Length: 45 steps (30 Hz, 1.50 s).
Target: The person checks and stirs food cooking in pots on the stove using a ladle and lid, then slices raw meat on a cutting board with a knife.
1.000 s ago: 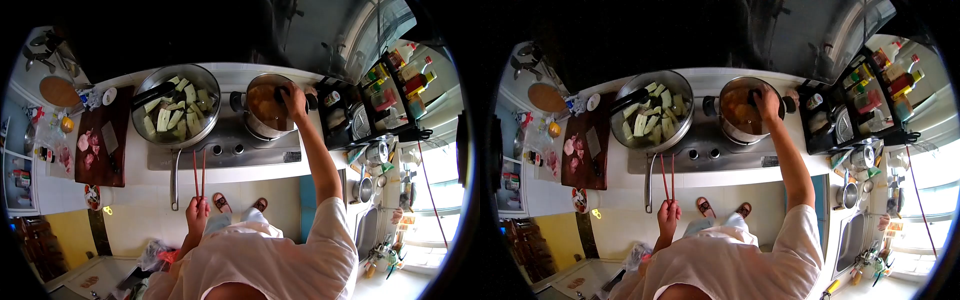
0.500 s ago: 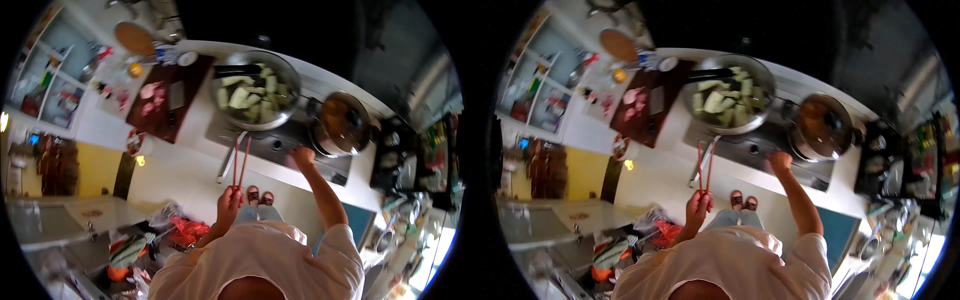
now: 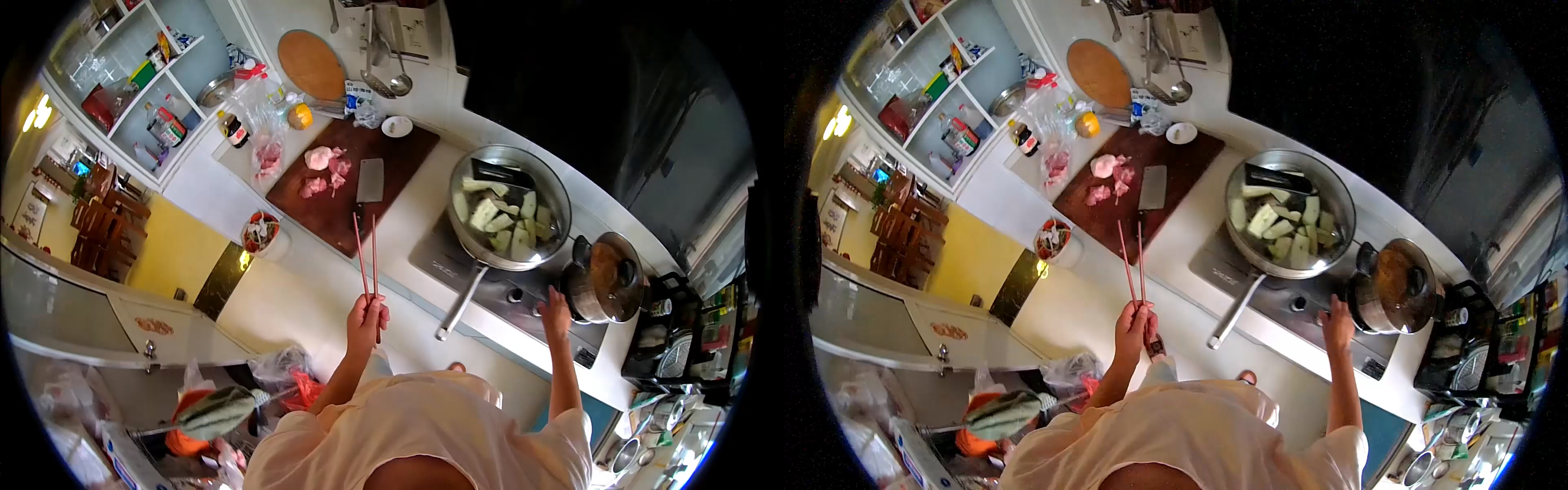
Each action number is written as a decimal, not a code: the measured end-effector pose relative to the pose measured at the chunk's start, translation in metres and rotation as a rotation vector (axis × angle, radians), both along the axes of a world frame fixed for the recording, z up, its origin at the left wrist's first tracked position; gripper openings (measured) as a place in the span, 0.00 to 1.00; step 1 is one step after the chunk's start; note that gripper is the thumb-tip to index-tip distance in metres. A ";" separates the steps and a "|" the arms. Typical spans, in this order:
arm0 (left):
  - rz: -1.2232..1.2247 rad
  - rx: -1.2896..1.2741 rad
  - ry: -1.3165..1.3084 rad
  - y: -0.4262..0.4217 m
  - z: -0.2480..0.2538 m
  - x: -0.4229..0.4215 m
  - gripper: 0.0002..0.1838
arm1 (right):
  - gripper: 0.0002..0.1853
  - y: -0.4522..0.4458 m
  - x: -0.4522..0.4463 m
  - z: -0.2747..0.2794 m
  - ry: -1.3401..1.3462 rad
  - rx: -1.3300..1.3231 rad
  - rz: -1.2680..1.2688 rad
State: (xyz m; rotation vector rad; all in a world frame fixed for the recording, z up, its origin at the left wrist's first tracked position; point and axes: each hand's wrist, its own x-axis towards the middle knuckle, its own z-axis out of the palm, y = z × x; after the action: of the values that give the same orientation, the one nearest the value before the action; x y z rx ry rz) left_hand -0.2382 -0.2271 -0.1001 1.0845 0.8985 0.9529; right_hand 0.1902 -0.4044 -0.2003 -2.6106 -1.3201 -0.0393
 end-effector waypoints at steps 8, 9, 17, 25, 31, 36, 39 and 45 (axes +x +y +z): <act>-0.133 -0.017 -0.041 0.135 -0.017 -0.102 0.08 | 0.10 0.128 -0.212 0.121 0.471 0.453 0.137; -0.162 -0.050 -0.056 0.147 -0.018 -0.111 0.08 | 0.10 0.158 -0.251 0.123 0.752 0.446 0.136; -0.283 -0.207 -0.012 0.229 -0.027 -0.119 0.07 | 0.13 0.326 -0.370 0.080 0.914 0.370 0.398; -0.257 -0.233 -0.021 0.290 -0.040 -0.101 0.14 | 0.11 0.404 -0.368 0.051 1.056 0.418 0.370; -0.419 0.000 0.111 0.342 -0.035 -0.060 0.14 | 0.10 0.465 -0.340 0.054 1.073 0.472 0.322; -0.531 0.079 0.106 0.378 -0.033 -0.018 0.12 | 0.09 0.483 -0.308 0.098 1.054 0.605 0.197; -0.615 0.204 -0.001 0.396 -0.010 0.009 0.11 | 0.09 0.491 -0.288 0.127 0.903 0.737 0.266; -0.585 0.718 -0.030 0.442 0.044 0.055 0.12 | 0.08 0.511 -0.257 0.226 0.658 0.651 0.177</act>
State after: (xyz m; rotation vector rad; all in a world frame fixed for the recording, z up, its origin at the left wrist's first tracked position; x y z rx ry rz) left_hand -0.1829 0.2149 -0.0561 1.8072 0.1526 0.7929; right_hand -0.0672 0.1061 0.0261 -1.7346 -1.0493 0.3309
